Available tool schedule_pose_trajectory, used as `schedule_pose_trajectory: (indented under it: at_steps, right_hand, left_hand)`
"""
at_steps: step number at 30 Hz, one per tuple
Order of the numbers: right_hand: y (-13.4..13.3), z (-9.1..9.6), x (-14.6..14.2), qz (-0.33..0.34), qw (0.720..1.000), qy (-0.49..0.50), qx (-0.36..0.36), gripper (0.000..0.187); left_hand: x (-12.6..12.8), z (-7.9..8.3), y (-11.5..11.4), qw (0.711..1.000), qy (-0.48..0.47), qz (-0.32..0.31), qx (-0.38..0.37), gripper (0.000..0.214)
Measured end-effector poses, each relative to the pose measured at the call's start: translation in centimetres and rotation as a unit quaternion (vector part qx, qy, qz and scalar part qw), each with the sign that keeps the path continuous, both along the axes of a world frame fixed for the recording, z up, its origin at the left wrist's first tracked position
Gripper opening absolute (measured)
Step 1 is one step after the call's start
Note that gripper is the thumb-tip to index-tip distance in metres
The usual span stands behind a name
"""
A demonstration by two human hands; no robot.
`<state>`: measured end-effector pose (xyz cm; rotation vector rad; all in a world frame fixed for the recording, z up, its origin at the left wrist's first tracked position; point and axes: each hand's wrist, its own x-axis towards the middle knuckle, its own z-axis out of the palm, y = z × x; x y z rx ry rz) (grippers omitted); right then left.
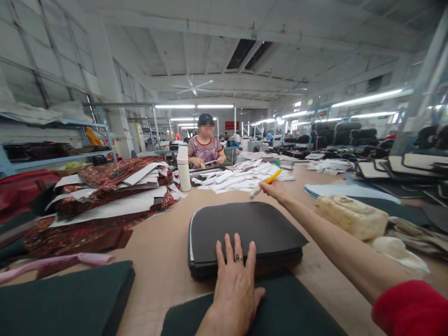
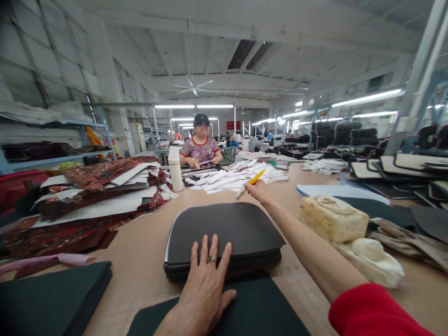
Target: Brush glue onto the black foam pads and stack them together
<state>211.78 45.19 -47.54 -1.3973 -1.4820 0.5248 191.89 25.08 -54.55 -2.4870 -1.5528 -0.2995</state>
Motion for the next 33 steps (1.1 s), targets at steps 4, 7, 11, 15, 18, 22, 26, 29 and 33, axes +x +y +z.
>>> schedule_pose_trajectory:
  at_steps: [4, 7, 11, 15, 18, 22, 26, 29, 33]
  right_hand:
    - [-0.4, 0.6, -6.5, 0.108, 0.993, 0.034, 0.026, 0.017]
    - [-0.2, 0.5, -12.1, 0.196, 0.98, 0.03, 0.019, 0.015]
    - [1.1, -0.2, -13.6, 0.2, 0.98, -0.007, -0.016, 0.016]
    - [2.0, -1.2, -7.4, 0.092, 0.993, -0.049, -0.049, 0.023]
    - [1.1, -1.4, -1.0, -0.003, 0.995, -0.072, -0.062, 0.025]
    - [-1.2, -0.8, 4.6, -0.104, 0.989, -0.096, -0.052, 0.024]
    - [-2.1, -0.4, 4.6, -0.128, 0.986, -0.103, -0.015, 0.022]
    - [-1.9, -0.8, 3.3, -0.1, 0.99, -0.101, -0.001, 0.021]
    - [-2.0, -1.6, 3.1, -0.097, 0.987, -0.125, 0.005, 0.018]
  left_hand:
    - [-0.1, -0.9, 0.4, 1.0, 0.004, -0.004, 0.03, 0.083]
    - [-0.3, -0.8, 0.4, 0.999, 0.006, -0.005, 0.031, 0.083]
    - [-0.3, -0.3, 0.3, 1.0, 0.011, -0.009, 0.006, 0.082]
    - [-0.3, -0.4, 0.1, 1.0, 0.013, -0.009, 0.022, 0.082]
    - [-0.3, -0.4, 0.0, 0.999, 0.012, -0.008, 0.029, 0.081]
    - [-0.1, 0.1, -0.1, 1.0, 0.016, 0.0, 0.027, 0.078]
    - [-0.1, 0.3, 0.0, 0.999, 0.017, -0.003, 0.03, 0.076]
    - [-0.3, -0.1, 0.1, 0.999, 0.014, -0.006, 0.037, 0.078]
    - [-0.4, -0.4, 0.2, 0.999, 0.013, -0.01, 0.045, 0.078]
